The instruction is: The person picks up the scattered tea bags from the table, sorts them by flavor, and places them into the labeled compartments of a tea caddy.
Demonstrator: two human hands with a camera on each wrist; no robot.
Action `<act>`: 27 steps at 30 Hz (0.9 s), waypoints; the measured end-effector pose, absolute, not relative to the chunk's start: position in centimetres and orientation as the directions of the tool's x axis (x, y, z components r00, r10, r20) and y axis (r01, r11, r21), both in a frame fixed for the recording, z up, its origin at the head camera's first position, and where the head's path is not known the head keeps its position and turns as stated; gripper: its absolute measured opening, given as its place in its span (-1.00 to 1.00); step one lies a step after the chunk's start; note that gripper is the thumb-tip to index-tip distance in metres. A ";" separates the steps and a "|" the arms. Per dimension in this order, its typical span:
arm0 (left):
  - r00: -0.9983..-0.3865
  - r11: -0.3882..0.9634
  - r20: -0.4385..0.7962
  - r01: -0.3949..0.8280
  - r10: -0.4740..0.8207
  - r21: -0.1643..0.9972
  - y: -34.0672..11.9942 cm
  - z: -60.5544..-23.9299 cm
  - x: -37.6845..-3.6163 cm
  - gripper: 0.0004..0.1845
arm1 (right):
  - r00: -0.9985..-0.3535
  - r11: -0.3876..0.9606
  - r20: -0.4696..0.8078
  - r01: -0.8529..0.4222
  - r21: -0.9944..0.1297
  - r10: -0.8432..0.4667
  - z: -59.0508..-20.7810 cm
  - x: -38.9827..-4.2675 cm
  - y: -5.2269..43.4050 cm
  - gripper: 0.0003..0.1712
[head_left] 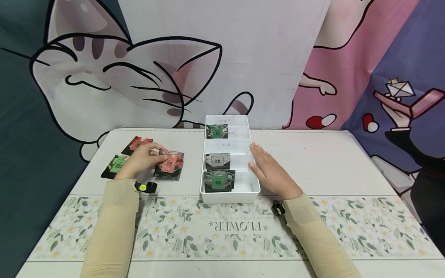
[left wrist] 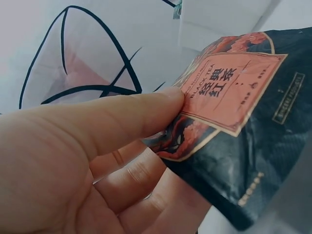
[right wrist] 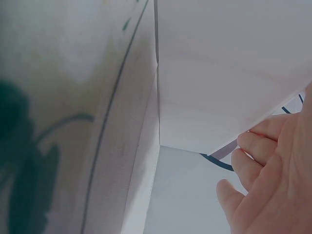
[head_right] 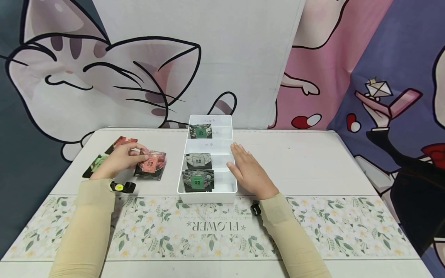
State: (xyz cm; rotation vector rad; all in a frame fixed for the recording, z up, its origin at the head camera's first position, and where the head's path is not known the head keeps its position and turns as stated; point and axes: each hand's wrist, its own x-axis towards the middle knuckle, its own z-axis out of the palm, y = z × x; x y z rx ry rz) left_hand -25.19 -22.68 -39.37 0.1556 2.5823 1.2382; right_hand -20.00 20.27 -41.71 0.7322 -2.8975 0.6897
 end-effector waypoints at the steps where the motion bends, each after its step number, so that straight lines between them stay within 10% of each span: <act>1: -0.958 0.626 -0.192 -0.018 0.212 0.779 -22.6 -39.3 -25.2 -0.58 | -0.884 0.785 0.178 -0.467 -0.407 -0.433 -41.7 -20.0 20.3 -0.24; 27: -0.982 0.608 -0.047 0.077 0.185 0.790 -20.8 -38.5 -24.8 -0.66 | -0.882 0.792 0.184 -0.471 -0.389 -0.434 -41.7 -19.9 20.3 -0.25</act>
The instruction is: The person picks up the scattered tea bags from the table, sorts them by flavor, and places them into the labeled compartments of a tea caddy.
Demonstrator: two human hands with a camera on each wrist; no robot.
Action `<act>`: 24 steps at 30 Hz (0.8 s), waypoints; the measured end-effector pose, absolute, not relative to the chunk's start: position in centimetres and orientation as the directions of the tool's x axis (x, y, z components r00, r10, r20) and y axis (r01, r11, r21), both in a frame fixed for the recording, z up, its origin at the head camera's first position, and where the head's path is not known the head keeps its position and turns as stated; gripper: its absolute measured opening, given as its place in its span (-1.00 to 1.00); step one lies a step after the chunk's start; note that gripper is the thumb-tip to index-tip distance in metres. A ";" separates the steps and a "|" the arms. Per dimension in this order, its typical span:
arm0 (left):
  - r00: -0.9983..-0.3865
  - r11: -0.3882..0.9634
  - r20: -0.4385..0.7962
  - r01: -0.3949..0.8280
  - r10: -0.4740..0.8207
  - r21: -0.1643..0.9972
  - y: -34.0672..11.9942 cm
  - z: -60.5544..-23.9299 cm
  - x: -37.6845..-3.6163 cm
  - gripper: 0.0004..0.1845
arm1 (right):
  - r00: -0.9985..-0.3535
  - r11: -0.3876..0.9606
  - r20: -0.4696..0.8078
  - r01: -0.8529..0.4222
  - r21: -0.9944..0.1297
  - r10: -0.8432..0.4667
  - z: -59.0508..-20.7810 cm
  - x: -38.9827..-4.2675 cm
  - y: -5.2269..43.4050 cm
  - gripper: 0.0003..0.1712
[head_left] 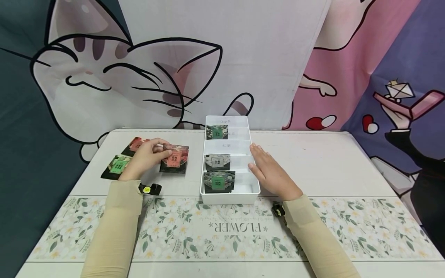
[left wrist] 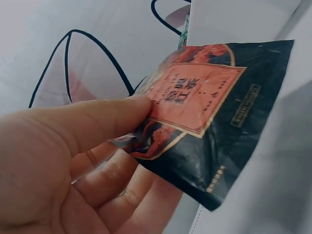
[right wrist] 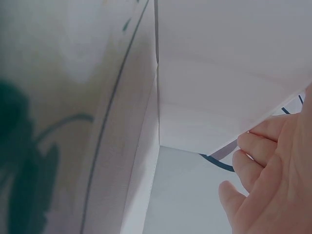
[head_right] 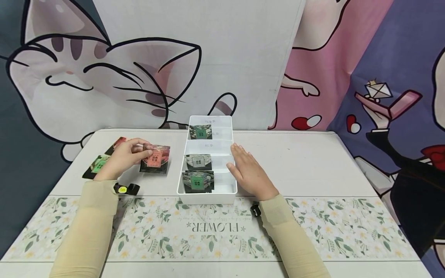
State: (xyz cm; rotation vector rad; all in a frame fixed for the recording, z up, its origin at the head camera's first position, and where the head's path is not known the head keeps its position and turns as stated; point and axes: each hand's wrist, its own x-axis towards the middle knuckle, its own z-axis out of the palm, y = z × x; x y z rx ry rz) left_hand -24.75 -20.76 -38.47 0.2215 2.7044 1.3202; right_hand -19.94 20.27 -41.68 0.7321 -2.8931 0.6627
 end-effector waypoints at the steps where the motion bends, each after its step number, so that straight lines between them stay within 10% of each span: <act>1: -0.982 0.602 -0.039 0.080 0.182 0.795 -20.7 -38.5 -24.8 -0.66 | -0.882 0.792 0.185 -0.471 -0.390 -0.434 -41.7 -19.9 20.3 -0.25; 24: -0.994 0.497 0.016 0.068 0.108 0.865 -19.5 -39.3 -25.2 -0.54 | -0.887 0.793 0.169 -0.461 -0.397 -0.430 -41.7 -19.9 20.3 -0.25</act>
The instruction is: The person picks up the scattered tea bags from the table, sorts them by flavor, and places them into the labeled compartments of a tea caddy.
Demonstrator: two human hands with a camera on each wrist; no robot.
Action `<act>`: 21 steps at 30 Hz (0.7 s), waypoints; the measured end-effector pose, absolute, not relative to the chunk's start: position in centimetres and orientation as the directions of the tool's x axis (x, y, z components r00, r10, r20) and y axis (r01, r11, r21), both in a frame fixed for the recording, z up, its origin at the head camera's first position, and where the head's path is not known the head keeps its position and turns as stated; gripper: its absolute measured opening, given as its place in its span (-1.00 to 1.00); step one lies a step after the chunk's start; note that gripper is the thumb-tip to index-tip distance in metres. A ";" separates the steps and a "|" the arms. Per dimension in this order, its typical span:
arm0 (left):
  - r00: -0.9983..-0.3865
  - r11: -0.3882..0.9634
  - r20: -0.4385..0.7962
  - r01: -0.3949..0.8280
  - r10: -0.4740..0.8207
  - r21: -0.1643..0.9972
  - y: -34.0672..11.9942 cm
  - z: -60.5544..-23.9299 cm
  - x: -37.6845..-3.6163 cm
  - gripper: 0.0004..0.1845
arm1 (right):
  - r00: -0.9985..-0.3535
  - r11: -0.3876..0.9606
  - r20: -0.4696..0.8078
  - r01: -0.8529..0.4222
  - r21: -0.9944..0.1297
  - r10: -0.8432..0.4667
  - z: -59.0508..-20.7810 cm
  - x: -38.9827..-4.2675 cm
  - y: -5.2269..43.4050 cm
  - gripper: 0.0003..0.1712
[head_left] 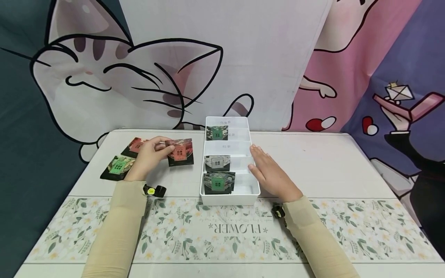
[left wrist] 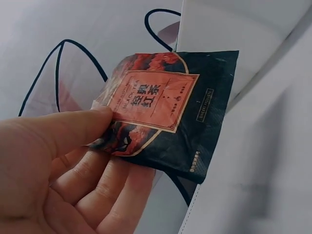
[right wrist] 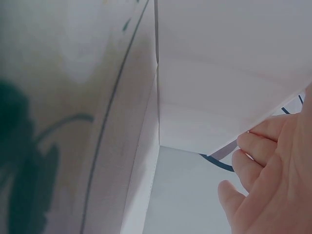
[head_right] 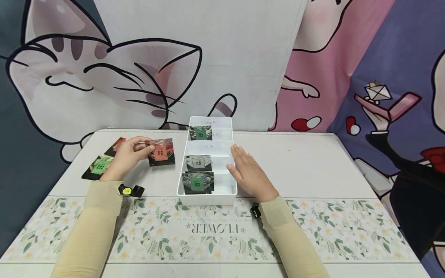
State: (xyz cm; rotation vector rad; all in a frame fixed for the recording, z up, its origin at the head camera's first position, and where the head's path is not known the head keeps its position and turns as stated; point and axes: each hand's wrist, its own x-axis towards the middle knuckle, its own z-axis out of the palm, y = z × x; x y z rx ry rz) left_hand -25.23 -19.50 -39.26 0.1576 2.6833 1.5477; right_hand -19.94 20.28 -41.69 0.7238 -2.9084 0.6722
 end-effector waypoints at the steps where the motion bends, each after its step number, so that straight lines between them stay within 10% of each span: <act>1: -0.994 0.495 0.021 0.070 0.103 0.866 -19.5 -39.3 -25.2 -0.55 | -0.887 0.793 0.170 -0.461 -0.398 -0.430 -41.7 -19.9 20.3 -0.25; 21: -0.987 0.445 0.135 0.161 0.089 0.881 -18.0 -38.6 -25.4 -0.60 | -0.888 0.790 0.165 -0.458 -0.407 -0.430 -41.7 -19.8 20.2 -0.25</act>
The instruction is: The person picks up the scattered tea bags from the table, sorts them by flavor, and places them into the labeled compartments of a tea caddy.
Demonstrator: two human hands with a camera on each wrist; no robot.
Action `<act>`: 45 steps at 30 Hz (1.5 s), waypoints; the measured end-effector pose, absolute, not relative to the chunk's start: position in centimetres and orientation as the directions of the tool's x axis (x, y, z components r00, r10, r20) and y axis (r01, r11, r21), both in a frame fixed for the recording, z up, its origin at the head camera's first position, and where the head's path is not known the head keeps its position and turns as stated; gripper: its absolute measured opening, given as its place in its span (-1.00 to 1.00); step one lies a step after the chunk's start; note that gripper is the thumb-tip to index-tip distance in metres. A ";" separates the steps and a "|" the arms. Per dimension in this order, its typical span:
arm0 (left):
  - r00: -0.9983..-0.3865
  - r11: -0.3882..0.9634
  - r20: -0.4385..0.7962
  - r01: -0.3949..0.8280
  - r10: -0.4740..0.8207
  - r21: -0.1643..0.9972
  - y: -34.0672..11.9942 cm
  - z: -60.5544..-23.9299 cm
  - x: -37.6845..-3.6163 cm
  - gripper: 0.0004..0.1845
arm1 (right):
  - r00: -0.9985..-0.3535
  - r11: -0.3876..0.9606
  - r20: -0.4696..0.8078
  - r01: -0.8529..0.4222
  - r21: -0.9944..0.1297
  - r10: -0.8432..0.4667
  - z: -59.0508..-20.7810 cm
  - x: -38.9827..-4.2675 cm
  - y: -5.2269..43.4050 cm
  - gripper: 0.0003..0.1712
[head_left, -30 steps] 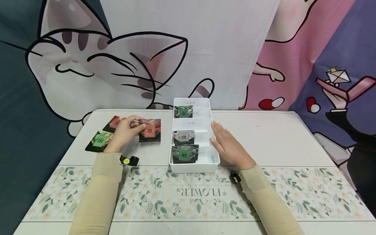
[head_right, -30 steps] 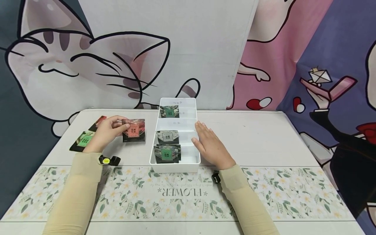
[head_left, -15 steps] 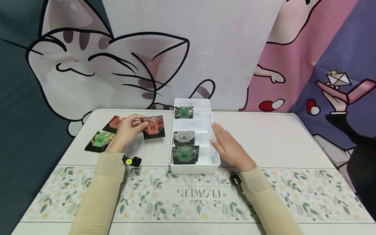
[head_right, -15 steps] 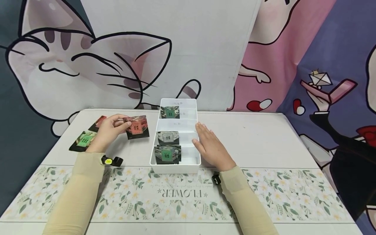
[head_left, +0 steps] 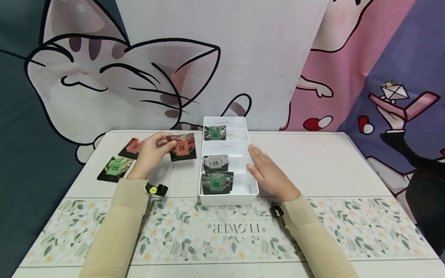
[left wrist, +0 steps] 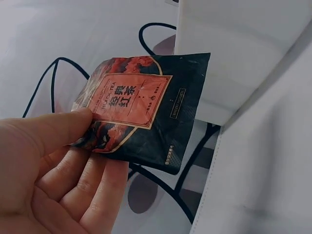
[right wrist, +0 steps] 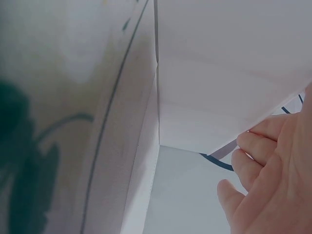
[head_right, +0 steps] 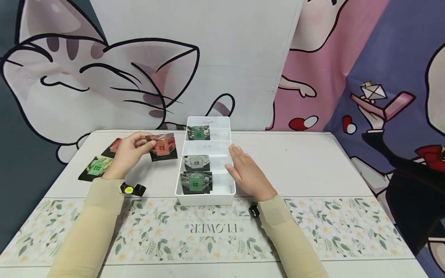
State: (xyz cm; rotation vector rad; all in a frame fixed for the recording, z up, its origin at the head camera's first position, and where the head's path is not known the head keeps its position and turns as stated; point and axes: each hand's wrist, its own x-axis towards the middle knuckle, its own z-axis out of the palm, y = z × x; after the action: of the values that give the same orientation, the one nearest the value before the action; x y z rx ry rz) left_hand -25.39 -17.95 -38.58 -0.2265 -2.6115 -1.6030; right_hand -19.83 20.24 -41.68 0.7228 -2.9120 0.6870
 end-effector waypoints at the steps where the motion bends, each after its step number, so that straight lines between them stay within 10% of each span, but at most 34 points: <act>1: -0.986 0.445 0.140 0.166 0.091 0.880 -17.8 -38.5 -25.5 -0.61 | -0.888 0.791 0.167 -0.458 -0.405 -0.428 -41.7 -19.8 20.3 -0.25; 45: -0.961 0.306 0.235 0.269 0.146 0.913 -13.1 -34.7 -27.9 -0.66 | -0.888 0.795 0.172 -0.459 -0.397 -0.427 -41.8 -19.9 20.3 -0.25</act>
State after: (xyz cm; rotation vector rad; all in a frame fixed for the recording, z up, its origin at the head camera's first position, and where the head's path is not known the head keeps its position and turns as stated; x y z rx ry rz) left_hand -27.88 -13.12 -34.67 -0.3909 -2.4498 -1.7468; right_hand -19.89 20.29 -41.85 0.7182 -2.9061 0.6717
